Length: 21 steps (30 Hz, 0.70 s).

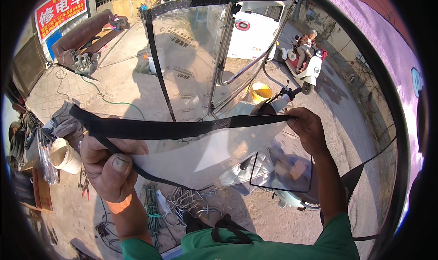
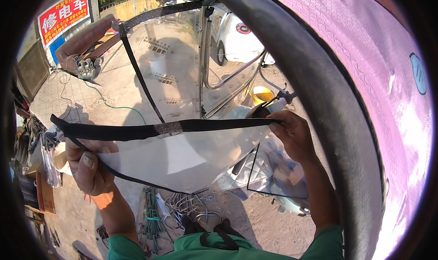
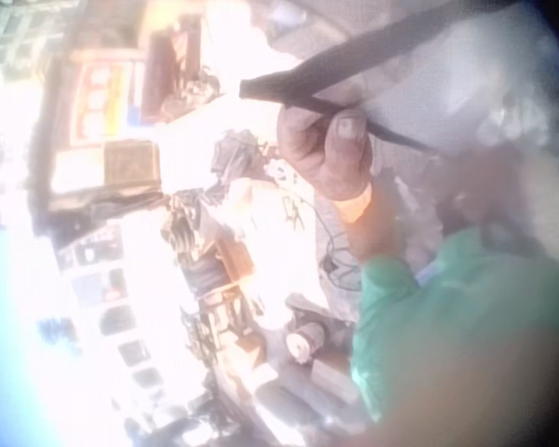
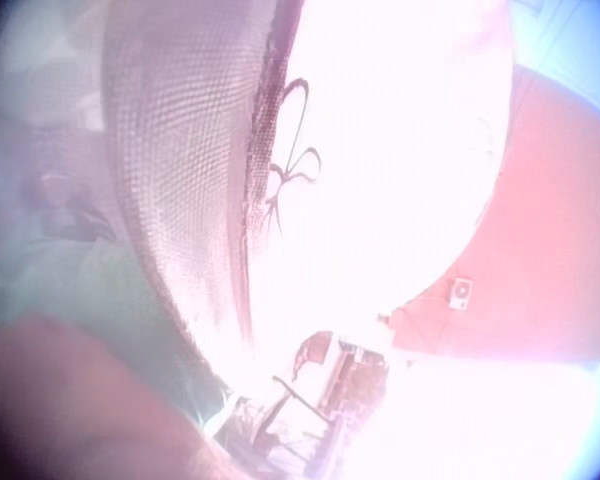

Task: The person assembles a transparent plastic windshield onto a scooter by inserting a black rubber gasket into the frame channel. They handle the windshield and gasket by hand, aligning and pressing the gasket into place around the edges of the windshield while working outdoors near parked scooters.

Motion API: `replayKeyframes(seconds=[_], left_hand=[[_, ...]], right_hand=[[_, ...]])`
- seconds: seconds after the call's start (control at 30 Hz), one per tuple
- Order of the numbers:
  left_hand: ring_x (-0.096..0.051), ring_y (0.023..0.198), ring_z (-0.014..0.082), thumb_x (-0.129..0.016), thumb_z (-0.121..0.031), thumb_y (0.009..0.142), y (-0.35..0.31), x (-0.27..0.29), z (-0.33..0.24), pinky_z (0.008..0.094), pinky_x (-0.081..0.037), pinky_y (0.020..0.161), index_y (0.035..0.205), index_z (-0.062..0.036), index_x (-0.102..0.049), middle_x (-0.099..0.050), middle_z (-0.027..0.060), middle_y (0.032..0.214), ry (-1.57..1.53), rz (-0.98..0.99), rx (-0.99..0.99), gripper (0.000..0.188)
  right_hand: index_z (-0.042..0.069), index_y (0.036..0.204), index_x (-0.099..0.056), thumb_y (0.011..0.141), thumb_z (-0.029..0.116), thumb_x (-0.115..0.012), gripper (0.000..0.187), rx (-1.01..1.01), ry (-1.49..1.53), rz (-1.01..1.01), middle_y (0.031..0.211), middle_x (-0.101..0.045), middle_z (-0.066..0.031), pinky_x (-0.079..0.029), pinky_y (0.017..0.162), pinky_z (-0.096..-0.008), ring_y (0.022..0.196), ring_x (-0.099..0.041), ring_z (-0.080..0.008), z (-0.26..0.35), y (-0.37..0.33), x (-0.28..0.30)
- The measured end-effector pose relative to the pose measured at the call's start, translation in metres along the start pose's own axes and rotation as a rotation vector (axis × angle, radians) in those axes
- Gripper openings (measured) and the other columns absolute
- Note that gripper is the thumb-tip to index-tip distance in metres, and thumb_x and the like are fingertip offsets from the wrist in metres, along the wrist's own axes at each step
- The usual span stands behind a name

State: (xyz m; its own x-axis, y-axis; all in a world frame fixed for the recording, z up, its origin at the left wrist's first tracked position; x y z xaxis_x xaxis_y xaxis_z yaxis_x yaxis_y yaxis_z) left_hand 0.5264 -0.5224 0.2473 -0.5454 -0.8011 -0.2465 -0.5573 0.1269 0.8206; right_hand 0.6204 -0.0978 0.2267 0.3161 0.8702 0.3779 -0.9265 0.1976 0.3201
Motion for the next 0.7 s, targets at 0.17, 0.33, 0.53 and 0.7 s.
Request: replayKeyframes(seconds=[0.17,0.33,0.53,0.7], left_hand=[[-0.058,0.063,0.0182,-0.087,-0.020,0.075,-0.020,-0.047,-0.036,0.0299,-0.050,0.057,0.084,0.0005,-0.065,-0.061,0.0114,0.079,-0.008,-0.413,0.203,0.032],[-0.062,0.068,0.0197,-0.087,-0.023,0.078,-0.022,-0.067,-0.049,0.0325,-0.052,0.060,0.084,0.0006,-0.068,-0.066,0.0159,0.084,-0.050,-0.468,0.112,0.031],[-0.065,0.073,0.0220,-0.083,-0.016,0.085,-0.041,-0.084,-0.047,0.0333,-0.052,0.063,0.101,0.0016,-0.068,-0.069,0.0200,0.094,-0.024,-0.259,0.028,0.028],[-0.064,0.070,0.0222,-0.076,0.000,0.087,-0.039,-0.101,-0.041,0.0316,-0.051,0.058,0.112,0.0068,-0.065,-0.069,0.0196,0.096,0.381,-0.022,-0.187,0.028]], right_hand=[[0.001,0.112,-0.071,0.096,0.000,-0.067,0.017,-0.026,0.076,0.059,0.106,-0.070,-0.0048,-0.053,0.089,-0.0259,0.098,-0.065,-0.0093,-0.012,0.030,-0.023],[0.001,0.118,-0.069,0.097,0.004,-0.069,0.021,-0.040,0.122,0.163,0.106,-0.071,-0.0032,-0.054,0.087,-0.0260,0.096,-0.065,-0.0081,-0.022,0.045,-0.040],[0.001,0.121,-0.069,0.097,0.002,-0.066,0.024,0.018,0.021,0.074,0.109,-0.071,-0.0040,-0.052,0.091,-0.0257,0.101,-0.066,-0.0110,-0.026,0.054,-0.065],[0.001,0.140,-0.055,0.094,0.000,-0.067,0.048,-0.088,0.092,0.017,0.134,-0.063,-0.0093,-0.056,0.096,-0.0333,0.116,-0.065,-0.0170,-0.024,0.021,-0.101]])
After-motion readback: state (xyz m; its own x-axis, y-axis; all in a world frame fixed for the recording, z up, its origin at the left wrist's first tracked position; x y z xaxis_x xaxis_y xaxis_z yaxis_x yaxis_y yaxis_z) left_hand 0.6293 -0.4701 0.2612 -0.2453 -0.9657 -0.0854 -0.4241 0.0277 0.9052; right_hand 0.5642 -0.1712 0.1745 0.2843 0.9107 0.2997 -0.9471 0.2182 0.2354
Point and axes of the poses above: each hand's wrist, its own y-axis towards the middle knuckle, its own x-axis out of the back of the hand, z = x × y, the point moved 3 cm from there along y, towards the middle knuckle
